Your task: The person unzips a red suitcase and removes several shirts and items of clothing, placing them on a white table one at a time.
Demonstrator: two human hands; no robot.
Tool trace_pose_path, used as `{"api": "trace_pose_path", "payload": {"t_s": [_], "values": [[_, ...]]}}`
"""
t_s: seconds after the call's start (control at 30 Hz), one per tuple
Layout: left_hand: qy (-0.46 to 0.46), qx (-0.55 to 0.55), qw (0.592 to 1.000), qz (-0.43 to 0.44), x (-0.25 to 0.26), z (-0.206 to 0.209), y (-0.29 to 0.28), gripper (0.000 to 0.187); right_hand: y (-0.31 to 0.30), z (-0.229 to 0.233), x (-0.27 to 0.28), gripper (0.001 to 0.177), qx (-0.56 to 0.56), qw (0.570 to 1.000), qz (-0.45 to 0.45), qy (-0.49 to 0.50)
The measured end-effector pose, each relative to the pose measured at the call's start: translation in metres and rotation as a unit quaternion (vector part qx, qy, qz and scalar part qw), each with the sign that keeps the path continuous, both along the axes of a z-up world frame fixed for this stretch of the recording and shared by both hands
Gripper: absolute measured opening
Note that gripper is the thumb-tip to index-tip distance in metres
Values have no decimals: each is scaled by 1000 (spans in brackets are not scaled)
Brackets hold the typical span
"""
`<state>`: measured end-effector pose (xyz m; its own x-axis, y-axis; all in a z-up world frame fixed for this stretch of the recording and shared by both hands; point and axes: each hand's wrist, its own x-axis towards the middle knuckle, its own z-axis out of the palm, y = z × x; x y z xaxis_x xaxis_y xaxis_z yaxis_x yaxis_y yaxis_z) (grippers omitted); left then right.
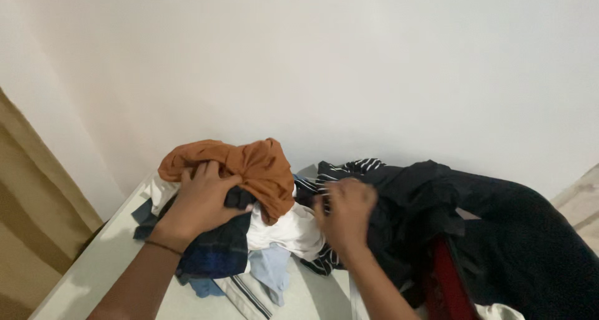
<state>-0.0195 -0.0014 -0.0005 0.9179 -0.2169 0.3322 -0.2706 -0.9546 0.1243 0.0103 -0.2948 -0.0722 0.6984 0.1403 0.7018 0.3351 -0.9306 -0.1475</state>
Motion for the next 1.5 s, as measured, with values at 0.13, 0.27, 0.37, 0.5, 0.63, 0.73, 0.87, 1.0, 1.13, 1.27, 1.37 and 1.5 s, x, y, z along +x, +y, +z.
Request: {"api": "trace_pose_path", "payload": {"t_s": [0.13,0.27,0.37,0.5,0.63,0.73,0.87,1.0,1.13,1.27,1.37,1.5], "values": [[-34,-39,995,-82,-2,3,-9,79,-36,15,3,94,-32,976,-212,31],[37,-82,994,-57,7,3,-27,78,-42,-9,10,114,53,955,-176,231],[10,-79,994,-78,13,-1,-37,68,-43,-34,20,102,108,968,-95,205],[48,-140,985,-88,13,2,-34,70,-42,-48,39,80,218,965,45,142],[43,-174,978,-110,9,10,-27,78,-20,-43,51,69,347,907,115,210],[89,-179,973,-119,3,17,-21,77,0,-32,57,68,464,830,213,225],[98,-192,967,-132,-2,23,-11,70,20,-20,69,68,586,720,286,239],[111,-183,970,-118,6,8,-6,71,31,-31,71,72,648,649,288,278],[107,-105,985,-80,12,-18,-16,80,37,-49,70,67,589,712,266,275],[135,-31,990,-39,11,-18,-24,75,39,-45,54,72,365,862,276,218],[125,-8,992,-20,6,-5,-33,77,31,-34,41,82,230,919,269,175],[24,-24,999,-42,-2,4,-44,61,20,-20,37,93,106,967,186,135]]}}
